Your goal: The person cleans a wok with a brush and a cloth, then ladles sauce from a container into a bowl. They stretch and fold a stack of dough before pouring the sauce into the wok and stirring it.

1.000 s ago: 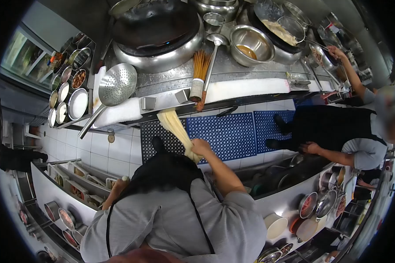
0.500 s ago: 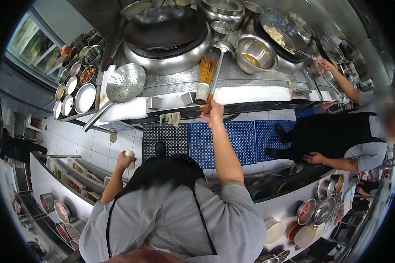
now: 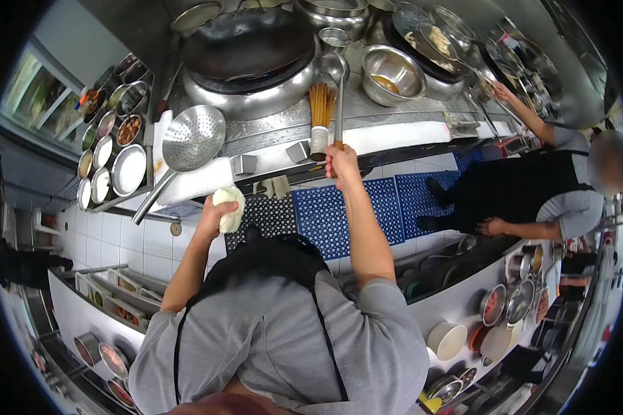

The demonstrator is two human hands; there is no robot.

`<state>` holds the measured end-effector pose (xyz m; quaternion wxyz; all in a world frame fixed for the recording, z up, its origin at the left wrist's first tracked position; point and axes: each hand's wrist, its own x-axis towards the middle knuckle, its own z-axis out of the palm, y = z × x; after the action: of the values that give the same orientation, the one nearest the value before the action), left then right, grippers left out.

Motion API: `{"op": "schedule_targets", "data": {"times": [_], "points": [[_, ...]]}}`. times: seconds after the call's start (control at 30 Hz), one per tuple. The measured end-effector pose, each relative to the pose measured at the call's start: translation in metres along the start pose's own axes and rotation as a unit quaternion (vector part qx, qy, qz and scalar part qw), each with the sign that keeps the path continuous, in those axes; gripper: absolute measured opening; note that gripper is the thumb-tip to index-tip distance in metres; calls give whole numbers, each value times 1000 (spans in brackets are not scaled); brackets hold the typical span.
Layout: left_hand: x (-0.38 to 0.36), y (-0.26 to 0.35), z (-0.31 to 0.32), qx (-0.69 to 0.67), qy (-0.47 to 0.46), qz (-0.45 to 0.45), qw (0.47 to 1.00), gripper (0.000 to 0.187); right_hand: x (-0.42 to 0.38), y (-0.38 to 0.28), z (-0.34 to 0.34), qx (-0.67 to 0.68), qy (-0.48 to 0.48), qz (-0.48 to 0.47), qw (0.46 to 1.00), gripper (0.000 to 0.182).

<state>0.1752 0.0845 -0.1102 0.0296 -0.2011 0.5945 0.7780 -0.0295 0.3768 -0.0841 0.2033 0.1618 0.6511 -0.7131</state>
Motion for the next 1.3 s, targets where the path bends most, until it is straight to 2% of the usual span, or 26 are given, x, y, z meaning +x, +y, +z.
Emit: {"op": "schedule_targets", "data": {"times": [0.1,0.17,0.27,0.3,0.33,0.37,0.4,0.43,0.47,0.53,0.57,0.63,0.67,0.77,0.8,0.87,0.97,1.0,1.03,1.07,1.1,1.17,1.23,1.3], "points": [[28,12,24,-19,-51,-26,998,38,-12,19,4,-30,19,-32,999,12],[44,26,55,-25,-93,-28,995,37,-20,15,-10,-17,-13,-22,1000,14],[63,39,109,-24,-136,-35,990,43,-58,12,-18,-79,38,-88,992,13],[69,37,128,-19,-152,-2,988,49,-69,18,-23,-129,57,-124,982,15],[74,37,146,-32,-149,-4,988,53,-74,25,-28,-200,77,-176,961,18],[76,35,161,-43,-144,-12,989,57,-82,36,-32,-271,96,-219,932,20],[81,33,172,-57,-171,-40,983,61,-117,16,-19,-312,111,-223,917,29],[84,32,181,-69,-198,-66,976,65,-129,22,-12,-315,124,-260,904,29],[82,36,192,-95,-195,-85,973,55,-137,31,-4,-319,121,-283,896,30],[77,47,194,-45,-230,-28,972,50,-155,41,10,-351,110,-321,873,31],[77,56,191,-20,-248,5,969,49,-166,39,17,-342,97,-306,883,31],[88,75,178,-92,-231,10,969,42,-184,32,29,-324,66,-277,902,31],[101,84,167,-119,-232,19,965,42,-188,38,35,-356,67,-290,886,29],[128,123,129,-189,-232,43,953,47,-192,68,49,-189,-87,-170,963,24],[139,130,115,-219,-248,36,943,48,-194,78,56,-82,-150,-103,980,22],[153,139,88,-269,-285,9,920,53,-198,94,71,139,-258,44,955,20],[139,140,69,-246,-300,-14,922,55,-197,89,104,296,-311,122,895,17],[126,138,66,-215,-289,-9,933,55,-196,85,117,204,-266,53,941,16],[119,139,60,-210,-366,-4,906,54,-193,84,127,52,-173,-11,984,15],[112,140,61,-208,-359,2,910,46,-189,87,138,-100,-39,-130,986,17],[103,141,62,-207,-351,5,913,39,-189,93,149,-254,98,-232,934,19],[116,147,62,-186,-331,26,925,39,-195,96,171,-368,299,-304,826,25],[125,171,67,-226,-308,42,923,37,-208,101,172,-446,397,-320,736,26],[138,190,72,-258,-312,44,914,36,-224,105,168,-446,403,-294,743,25]]}}
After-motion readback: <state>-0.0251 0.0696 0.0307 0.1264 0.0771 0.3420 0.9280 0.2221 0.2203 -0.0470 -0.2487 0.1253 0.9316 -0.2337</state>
